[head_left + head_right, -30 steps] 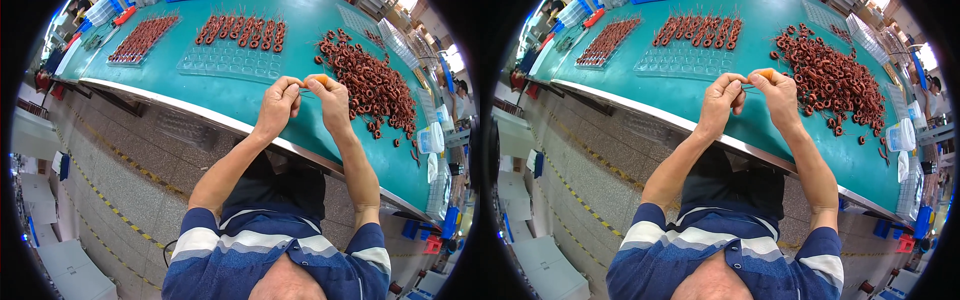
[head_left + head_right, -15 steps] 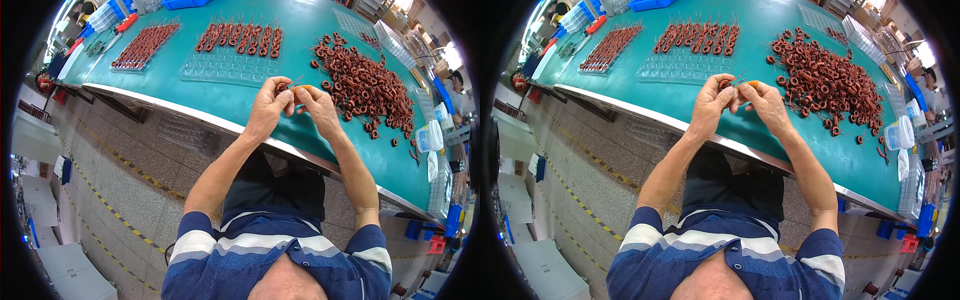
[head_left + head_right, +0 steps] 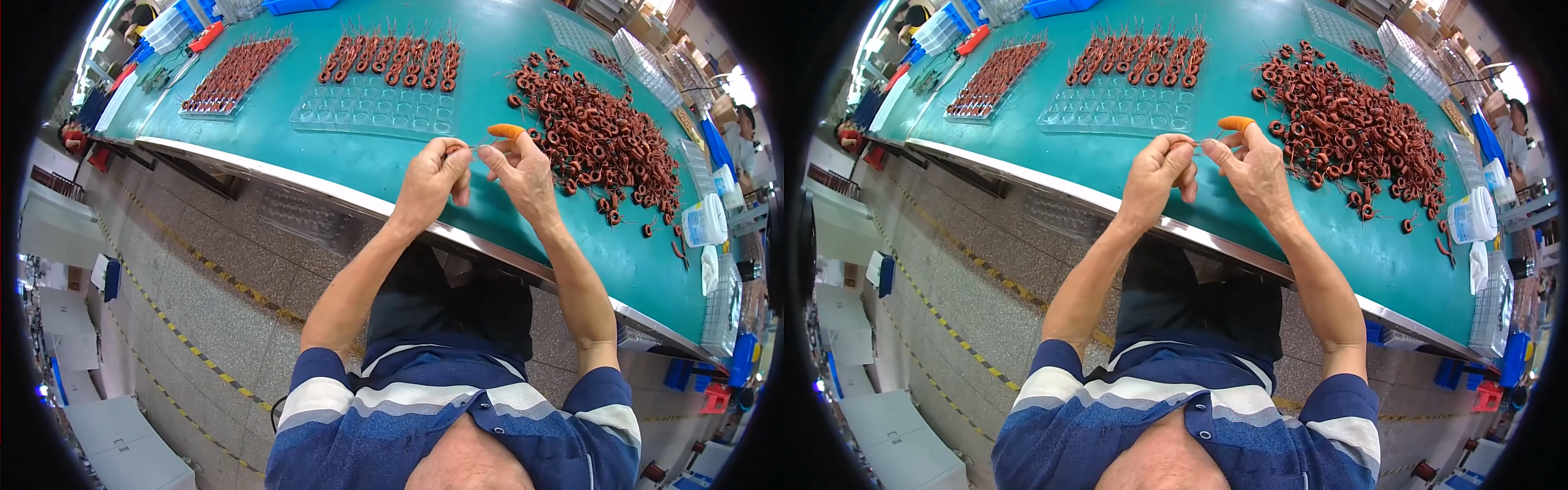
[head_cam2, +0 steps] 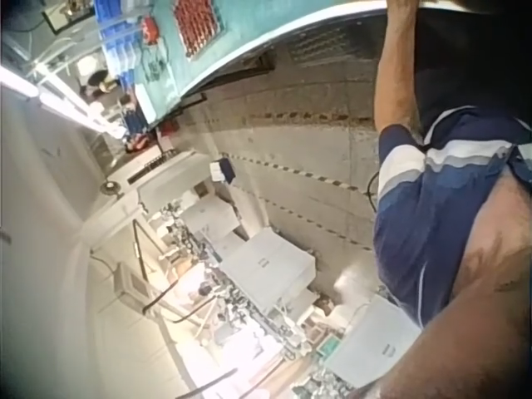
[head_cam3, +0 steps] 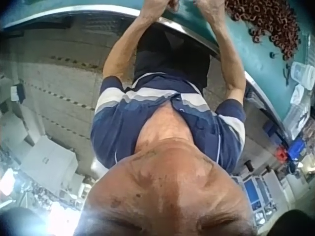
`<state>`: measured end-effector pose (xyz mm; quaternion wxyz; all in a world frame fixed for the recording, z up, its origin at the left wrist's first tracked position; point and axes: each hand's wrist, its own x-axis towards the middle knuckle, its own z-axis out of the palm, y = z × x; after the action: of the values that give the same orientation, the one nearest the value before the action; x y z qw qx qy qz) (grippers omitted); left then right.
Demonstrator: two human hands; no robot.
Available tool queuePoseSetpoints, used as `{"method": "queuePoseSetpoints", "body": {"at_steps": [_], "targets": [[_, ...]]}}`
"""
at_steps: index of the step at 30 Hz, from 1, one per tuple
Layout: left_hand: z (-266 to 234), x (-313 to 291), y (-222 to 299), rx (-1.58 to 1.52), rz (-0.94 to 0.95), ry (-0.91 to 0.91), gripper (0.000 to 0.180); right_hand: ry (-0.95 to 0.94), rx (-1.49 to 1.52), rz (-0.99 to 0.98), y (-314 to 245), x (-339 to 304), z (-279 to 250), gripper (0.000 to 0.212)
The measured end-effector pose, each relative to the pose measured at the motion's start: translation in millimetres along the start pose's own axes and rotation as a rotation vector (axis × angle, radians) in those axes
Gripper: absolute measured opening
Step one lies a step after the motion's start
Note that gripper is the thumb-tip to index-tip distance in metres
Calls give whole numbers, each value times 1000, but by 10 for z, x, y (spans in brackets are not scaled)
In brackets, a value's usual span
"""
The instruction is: Inserting thin wires through toroidal cores and arranging them in a component tray.
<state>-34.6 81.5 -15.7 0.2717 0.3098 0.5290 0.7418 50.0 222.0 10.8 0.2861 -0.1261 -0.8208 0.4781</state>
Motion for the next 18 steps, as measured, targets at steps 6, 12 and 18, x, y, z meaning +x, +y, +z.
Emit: {"method": "queuePoseSetpoints", "body": {"at_steps": [6,12,18], "targets": [[-17,73,42,11,-89,-84,34,-237,426,261,14,58,-118,27],[-8,17,122,-43,44,-85,21,-197,504,148,-85,26,-59,18],[146,-39,-117,-315,-67,73,19,-172,267,142,-28,25,-62,13]]}}
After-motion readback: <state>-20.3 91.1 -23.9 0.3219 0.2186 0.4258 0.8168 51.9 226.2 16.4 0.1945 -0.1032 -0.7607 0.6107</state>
